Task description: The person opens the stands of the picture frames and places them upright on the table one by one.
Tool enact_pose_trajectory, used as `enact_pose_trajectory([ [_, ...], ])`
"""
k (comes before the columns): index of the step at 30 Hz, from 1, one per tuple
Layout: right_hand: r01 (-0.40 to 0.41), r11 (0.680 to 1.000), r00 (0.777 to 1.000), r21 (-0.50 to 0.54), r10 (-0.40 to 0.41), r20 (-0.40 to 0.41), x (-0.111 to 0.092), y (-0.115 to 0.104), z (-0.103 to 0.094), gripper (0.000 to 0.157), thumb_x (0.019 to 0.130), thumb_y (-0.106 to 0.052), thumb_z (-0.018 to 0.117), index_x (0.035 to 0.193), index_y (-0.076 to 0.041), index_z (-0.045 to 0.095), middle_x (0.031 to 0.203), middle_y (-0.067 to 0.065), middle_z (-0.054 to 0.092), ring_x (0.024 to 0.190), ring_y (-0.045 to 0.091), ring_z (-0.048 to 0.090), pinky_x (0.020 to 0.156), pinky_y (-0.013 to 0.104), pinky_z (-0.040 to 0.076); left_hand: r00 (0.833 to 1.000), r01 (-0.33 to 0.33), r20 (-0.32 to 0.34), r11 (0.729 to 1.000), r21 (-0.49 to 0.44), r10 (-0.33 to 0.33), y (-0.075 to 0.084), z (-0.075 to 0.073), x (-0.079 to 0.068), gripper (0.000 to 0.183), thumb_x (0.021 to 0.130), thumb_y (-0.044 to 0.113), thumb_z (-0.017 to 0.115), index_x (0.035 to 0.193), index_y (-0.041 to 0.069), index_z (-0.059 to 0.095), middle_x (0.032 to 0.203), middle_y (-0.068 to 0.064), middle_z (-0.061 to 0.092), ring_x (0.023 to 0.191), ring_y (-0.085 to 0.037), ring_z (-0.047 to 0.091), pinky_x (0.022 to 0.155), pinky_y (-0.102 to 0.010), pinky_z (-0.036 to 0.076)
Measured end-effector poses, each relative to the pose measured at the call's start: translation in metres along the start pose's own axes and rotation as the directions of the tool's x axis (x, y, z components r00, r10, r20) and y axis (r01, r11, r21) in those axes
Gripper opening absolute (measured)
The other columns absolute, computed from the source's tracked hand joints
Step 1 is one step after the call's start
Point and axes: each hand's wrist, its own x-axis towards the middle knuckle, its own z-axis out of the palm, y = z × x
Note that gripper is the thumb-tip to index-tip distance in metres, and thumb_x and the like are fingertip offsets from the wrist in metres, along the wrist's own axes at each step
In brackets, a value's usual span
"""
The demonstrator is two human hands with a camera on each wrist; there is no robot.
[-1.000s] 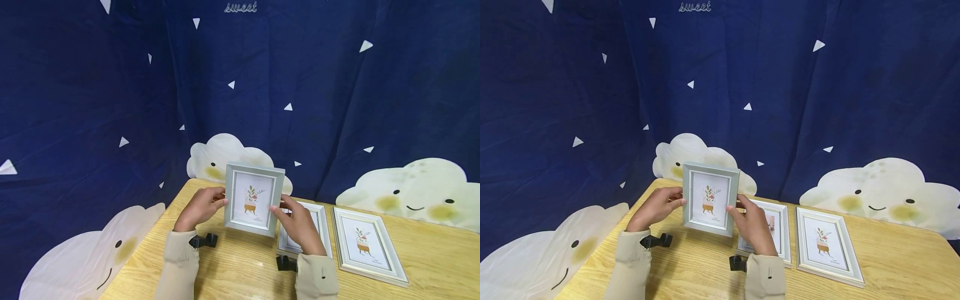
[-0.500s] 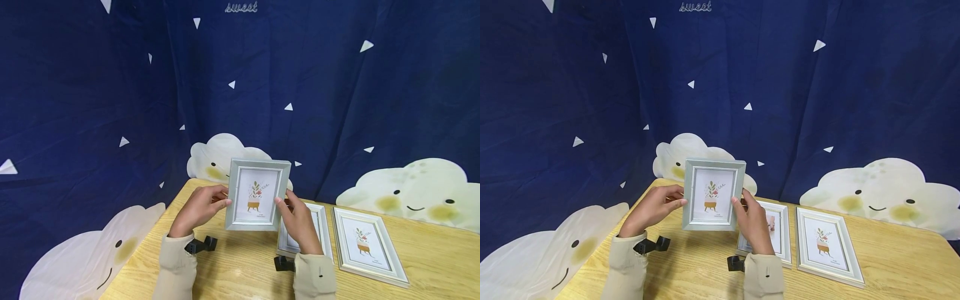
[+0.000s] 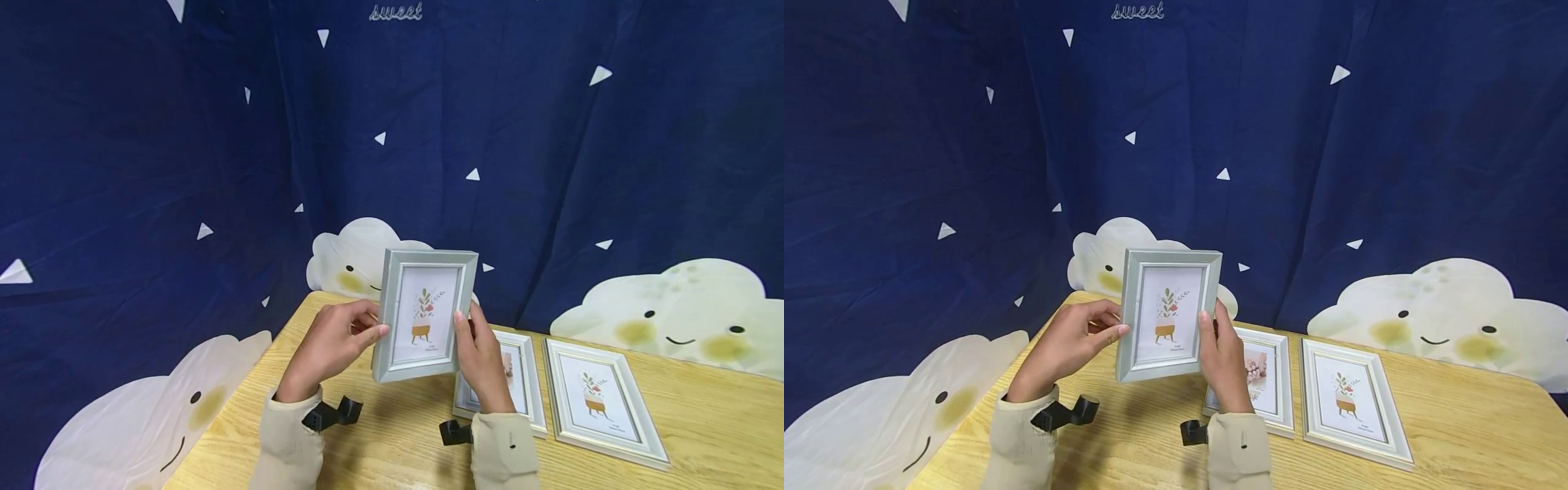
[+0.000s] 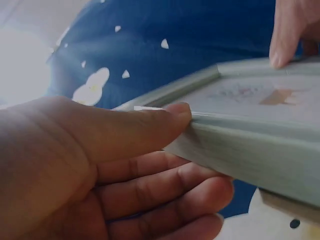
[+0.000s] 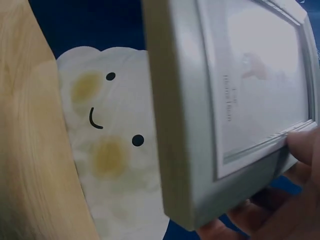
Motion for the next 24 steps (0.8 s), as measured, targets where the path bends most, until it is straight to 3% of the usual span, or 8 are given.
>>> enact_pose_trajectory([
  [6,0.009,0.997,1.0,0.08,-0.008,-0.006,0.0,0.001,0.003,0.042,0.105,-0.032,0.038,0.145,-0.022,0.041,0.121,0.015,0.059,0.102,0.028,0.059,0.087,0.046,0.045,0.999,-0.03,-0.017,0.999,0.025,0.03,0.017,0.002,-0.005,0.011,0.084,0.019,0.076,0.09,0.015,0.068,0.073,0.012,0.067,0.064,-0.001,0.061,0.062,-0.023,0.051],
  [12,0.012,0.991,1.0,0.13,-0.008,-0.028,0.001,0.001,0.009,0.04,0.106,-0.028,0.034,0.143,-0.013,0.042,0.125,0.016,0.054,0.108,0.028,0.053,0.096,0.045,0.038,0.998,-0.061,-0.021,0.997,0.05,0.063,0.028,0.007,-0.008,0.015,0.082,0.022,0.078,0.084,0.014,0.065,0.07,0.012,0.066,0.061,0.0,0.058,0.058,-0.022,0.049],
  [24,-0.046,0.997,0.99,0.057,0.054,-0.133,0.001,0.0,0.018,0.037,0.105,-0.033,0.036,0.117,-0.001,0.051,0.096,0.019,0.057,0.087,0.027,0.054,0.079,0.039,0.042,0.995,-0.092,-0.016,0.989,0.116,0.095,0.036,0.011,-0.011,0.018,0.08,0.028,0.079,0.08,0.018,0.064,0.072,0.011,0.069,0.064,0.001,0.06,0.061,-0.021,0.049],
])
